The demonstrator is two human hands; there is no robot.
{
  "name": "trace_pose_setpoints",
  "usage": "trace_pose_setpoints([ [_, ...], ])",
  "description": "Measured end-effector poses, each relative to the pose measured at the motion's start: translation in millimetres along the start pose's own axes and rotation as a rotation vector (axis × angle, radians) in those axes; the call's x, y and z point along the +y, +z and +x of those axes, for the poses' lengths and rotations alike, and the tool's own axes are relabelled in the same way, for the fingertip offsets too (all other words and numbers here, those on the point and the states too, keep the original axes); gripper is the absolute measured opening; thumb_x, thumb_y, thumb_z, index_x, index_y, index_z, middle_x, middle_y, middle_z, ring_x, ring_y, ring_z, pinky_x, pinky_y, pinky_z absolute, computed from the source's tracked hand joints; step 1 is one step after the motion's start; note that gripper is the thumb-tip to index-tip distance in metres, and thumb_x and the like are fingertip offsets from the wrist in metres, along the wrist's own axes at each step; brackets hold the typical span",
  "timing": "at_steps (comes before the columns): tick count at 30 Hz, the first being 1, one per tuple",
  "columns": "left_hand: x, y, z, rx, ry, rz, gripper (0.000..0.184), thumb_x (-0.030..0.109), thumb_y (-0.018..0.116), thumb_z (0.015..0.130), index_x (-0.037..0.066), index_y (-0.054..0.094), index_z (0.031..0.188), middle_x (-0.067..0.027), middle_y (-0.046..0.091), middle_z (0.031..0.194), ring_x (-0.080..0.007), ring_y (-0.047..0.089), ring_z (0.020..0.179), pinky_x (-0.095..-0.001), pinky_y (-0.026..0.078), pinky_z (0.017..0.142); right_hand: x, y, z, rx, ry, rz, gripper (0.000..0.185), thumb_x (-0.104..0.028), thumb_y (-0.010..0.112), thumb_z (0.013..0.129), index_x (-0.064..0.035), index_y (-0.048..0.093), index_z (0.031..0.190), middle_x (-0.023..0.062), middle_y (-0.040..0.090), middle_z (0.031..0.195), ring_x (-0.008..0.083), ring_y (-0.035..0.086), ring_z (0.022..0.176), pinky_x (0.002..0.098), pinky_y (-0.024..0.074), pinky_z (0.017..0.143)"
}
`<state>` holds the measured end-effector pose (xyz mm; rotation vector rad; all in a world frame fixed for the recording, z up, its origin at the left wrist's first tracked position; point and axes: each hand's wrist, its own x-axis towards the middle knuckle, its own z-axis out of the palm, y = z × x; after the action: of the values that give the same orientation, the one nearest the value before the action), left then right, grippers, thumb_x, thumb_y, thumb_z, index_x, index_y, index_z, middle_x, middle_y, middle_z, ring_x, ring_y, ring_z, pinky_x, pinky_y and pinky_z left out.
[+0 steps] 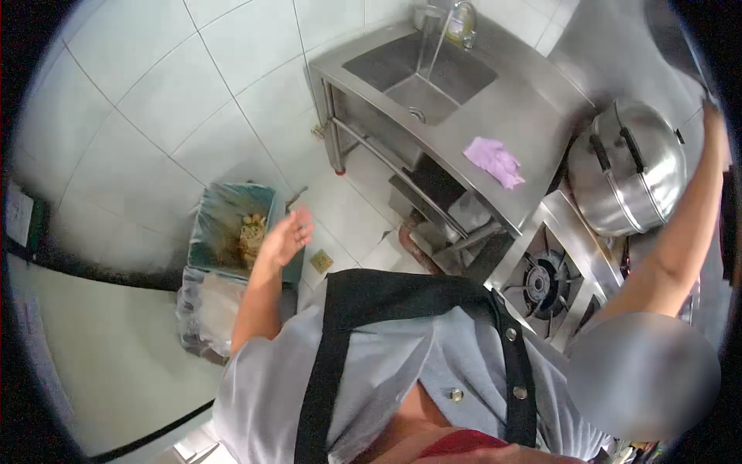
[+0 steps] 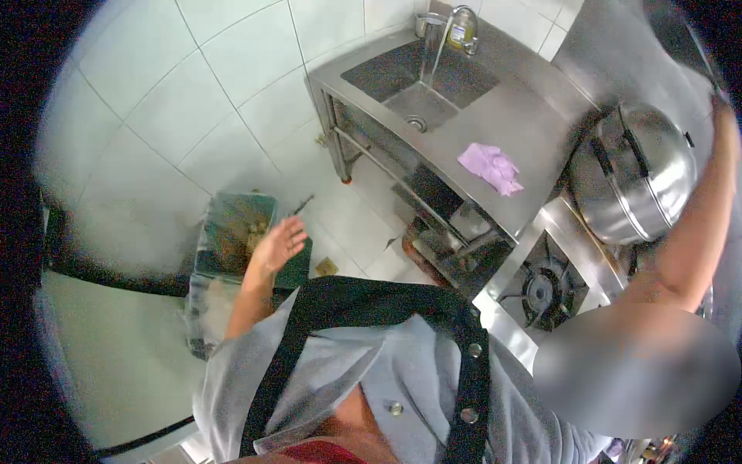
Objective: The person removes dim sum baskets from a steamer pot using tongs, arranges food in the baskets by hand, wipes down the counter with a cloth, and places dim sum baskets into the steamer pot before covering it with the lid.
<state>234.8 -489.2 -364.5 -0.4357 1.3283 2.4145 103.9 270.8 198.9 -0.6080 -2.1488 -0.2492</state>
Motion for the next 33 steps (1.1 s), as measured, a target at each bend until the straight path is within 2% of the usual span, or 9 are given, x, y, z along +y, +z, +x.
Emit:
trace_pose_setpoints([
  [5,-17.0,-21.3,2.5,0.194,-0.157,0.290,0.060,0.041,0.061,0.088,0.007,0.042,0.133,-0.0020,0.057,0.116,-0.0189,0.056,0.098,-0.0321,0.043,0.081,-253.1,112.0,-112.5,-0.514,-0.261,0.706,0.041,-0.040,0.060,0.085,-0.0022,0.065,0.098,0.0117,0.065,0.080,0.0243,0.062,0.072,0.0377,0.0523,0.067],
  [6,-22.8,-31.9,4.1,0.205,-0.208,0.324,0.060,0.038,0.062,0.088,0.005,0.041,0.134,-0.0022,0.058,0.115,-0.0189,0.057,0.098,-0.0313,0.045,0.079,-293.5,165.3,-104.8,-0.741,-0.389,0.399,0.045,-0.043,0.064,0.081,-0.0019,0.065,0.099,0.0114,0.065,0.079,0.0234,0.062,0.069,0.0382,0.0525,0.065],
  [8,-21.6,-49.2,10.6,0.247,-0.263,0.373,0.053,0.033,0.063,0.088,0.006,0.045,0.131,-0.0031,0.059,0.113,-0.0172,0.057,0.096,-0.0271,0.046,0.072,-353.0,226.3,-166.0,-0.931,-0.437,0.601,0.052,-0.048,0.068,0.075,-0.0001,0.067,0.095,0.0133,0.066,0.081,0.0247,0.063,0.068,0.0381,0.0525,0.064],
  [13,-10.7,-126.4,24.2,0.297,-0.124,0.686,0.043,0.031,0.058,0.091,0.001,0.055,0.121,-0.0069,0.063,0.108,-0.0140,0.061,0.092,-0.0243,0.048,0.074,-469.8,375.0,-292.6,-1.094,-0.108,0.680,0.041,-0.028,0.070,0.071,0.0034,0.066,0.097,0.0180,0.068,0.085,0.0285,0.067,0.072,0.0385,0.0521,0.067],
  [17,-34.4,-233.8,54.3,0.499,-0.221,0.701,0.045,0.035,0.057,0.092,-0.003,0.057,0.117,-0.0096,0.065,0.105,-0.0122,0.061,0.094,-0.0256,0.047,0.076,-531.3,504.1,-381.9,-1.022,-0.110,0.556,0.033,-0.023,0.063,0.075,0.0024,0.066,0.096,0.0207,0.066,0.101,0.0319,0.063,0.098,0.0388,0.0486,0.084],
  [21,79.7,-46.3,94.5,0.708,-0.251,0.742,0.047,0.035,0.057,0.093,-0.003,0.055,0.120,-0.0098,0.064,0.109,-0.0133,0.060,0.093,-0.0274,0.047,0.078,-561.8,587.9,-424.1,-1.094,-0.622,0.294,0.035,-0.020,0.060,0.079,0.0043,0.061,0.104,0.0219,0.062,0.111,0.0336,0.059,0.107,0.0413,0.0469,0.089],
  [23,107.1,-40.1,134.6,0.588,-0.183,0.867,0.046,0.033,0.056,0.093,-0.003,0.052,0.123,-0.0102,0.063,0.111,-0.0144,0.060,0.095,-0.0277,0.047,0.080,-572.1,582.7,-434.6,-1.172,0.542,0.724,0.044,-0.016,0.060,0.079,0.0077,0.050,0.115,0.0250,0.059,0.116,0.0354,0.058,0.108,0.0422,0.0467,0.089],
  [32,171.4,16.1,256.4,0.234,0.234,1.032,0.037,0.018,0.055,0.094,0.001,0.049,0.127,-0.0110,0.060,0.114,-0.0167,0.058,0.103,-0.0295,0.044,0.089,-599.4,597.6,-431.7,-1.163,0.638,0.725,0.048,-0.017,0.061,0.080,0.0034,0.047,0.121,0.0248,0.058,0.115,0.0392,0.056,0.110,0.0427,0.0420,0.096],
  [33,173.4,15.4,268.1,0.218,0.279,1.003,0.036,0.016,0.054,0.094,0.001,0.049,0.127,-0.0112,0.060,0.115,-0.0168,0.058,0.104,-0.0298,0.044,0.090,-610.8,666.3,-476.1,-1.252,0.256,0.550,0.048,-0.020,0.062,0.081,0.0013,0.048,0.122,0.0244,0.056,0.117,0.0397,0.054,0.111,0.0428,0.0405,0.098],
])
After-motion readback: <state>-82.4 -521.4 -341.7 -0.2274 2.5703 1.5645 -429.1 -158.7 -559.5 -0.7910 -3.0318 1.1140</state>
